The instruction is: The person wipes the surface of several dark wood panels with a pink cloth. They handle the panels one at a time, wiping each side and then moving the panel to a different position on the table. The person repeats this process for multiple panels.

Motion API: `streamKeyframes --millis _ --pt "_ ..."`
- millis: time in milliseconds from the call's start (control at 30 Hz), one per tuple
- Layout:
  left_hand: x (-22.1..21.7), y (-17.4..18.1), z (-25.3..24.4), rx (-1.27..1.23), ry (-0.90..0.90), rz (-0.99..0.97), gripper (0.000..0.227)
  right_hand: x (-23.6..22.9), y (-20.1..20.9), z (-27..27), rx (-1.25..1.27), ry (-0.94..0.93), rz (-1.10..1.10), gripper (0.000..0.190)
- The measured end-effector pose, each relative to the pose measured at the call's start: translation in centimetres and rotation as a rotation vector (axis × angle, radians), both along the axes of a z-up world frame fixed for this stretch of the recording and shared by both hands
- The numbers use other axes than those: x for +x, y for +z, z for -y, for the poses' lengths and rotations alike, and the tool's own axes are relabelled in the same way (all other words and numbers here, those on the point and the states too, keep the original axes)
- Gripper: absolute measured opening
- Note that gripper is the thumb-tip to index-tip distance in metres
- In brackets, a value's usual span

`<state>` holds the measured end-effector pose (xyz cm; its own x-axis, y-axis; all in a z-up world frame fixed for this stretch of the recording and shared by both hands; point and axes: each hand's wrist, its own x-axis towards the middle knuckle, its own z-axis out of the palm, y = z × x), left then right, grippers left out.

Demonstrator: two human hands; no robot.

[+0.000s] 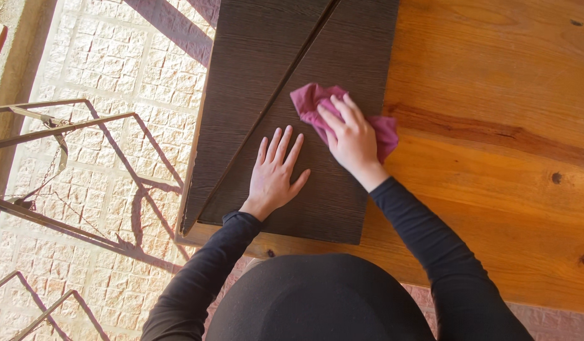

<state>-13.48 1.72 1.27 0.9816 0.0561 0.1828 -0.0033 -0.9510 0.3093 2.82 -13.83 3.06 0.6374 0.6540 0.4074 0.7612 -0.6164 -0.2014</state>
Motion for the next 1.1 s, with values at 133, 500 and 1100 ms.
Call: streamKeyframes --millis 133,500,1100 --pt "-0.3 -0.5 0.1 0.011 0.003 0.026 0.071 -4.2 1.0 1.6 -0.015 0.087 -0.01 0.034" --pt "-4.4 0.1 -0.6 0.037 -0.002 0.012 0.065 -1.3 0.2 1.0 -0.015 -0.017 -0.033 0.033" --pt "-8.9 -0.1 -1.8 0.078 -0.011 0.048 0.062 -4.9 0.2 1.3 -0.045 0.115 -0.039 0.038"
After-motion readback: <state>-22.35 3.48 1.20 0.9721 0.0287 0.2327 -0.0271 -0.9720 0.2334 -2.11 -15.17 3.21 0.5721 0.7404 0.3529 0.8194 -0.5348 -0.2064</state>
